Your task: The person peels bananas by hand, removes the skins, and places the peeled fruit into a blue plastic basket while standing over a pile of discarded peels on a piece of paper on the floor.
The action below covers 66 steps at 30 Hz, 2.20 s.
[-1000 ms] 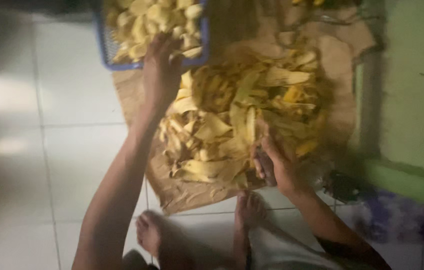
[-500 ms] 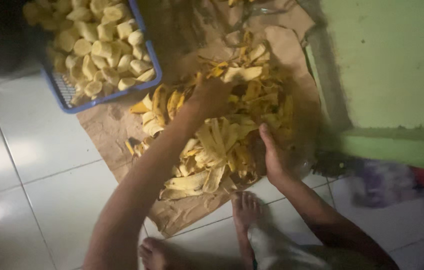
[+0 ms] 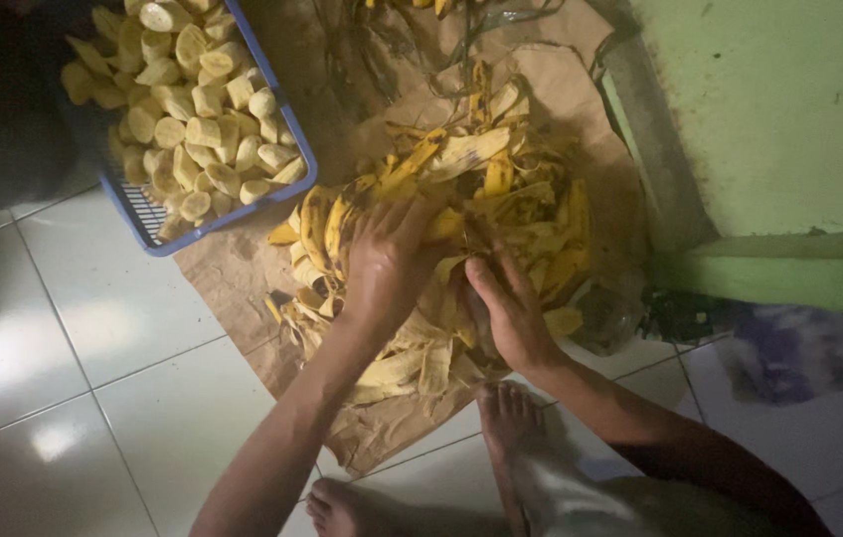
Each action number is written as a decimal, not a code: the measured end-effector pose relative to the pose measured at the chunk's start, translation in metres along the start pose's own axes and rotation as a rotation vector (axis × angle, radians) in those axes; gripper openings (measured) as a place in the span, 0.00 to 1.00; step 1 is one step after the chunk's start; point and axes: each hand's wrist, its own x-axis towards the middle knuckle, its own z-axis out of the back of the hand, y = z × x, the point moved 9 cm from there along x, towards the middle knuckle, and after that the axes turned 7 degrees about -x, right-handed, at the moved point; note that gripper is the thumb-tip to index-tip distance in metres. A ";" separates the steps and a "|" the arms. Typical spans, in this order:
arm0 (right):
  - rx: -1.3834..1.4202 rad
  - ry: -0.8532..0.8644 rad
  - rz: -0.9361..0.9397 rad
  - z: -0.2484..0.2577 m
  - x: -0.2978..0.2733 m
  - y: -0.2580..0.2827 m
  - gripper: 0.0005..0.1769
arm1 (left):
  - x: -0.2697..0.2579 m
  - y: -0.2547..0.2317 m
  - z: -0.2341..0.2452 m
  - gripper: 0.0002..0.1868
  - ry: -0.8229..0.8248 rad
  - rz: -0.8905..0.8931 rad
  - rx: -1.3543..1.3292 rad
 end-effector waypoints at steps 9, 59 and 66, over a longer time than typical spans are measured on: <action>0.675 0.180 -0.302 -0.027 -0.007 -0.003 0.16 | -0.025 0.004 0.006 0.23 -0.091 -0.025 -0.041; -0.323 0.479 -0.211 -0.047 0.082 0.011 0.16 | -0.176 0.079 0.007 0.17 -0.630 0.658 -0.426; -0.312 0.580 0.107 -0.062 0.070 0.020 0.14 | -0.129 0.044 0.031 0.35 -0.440 0.487 -0.235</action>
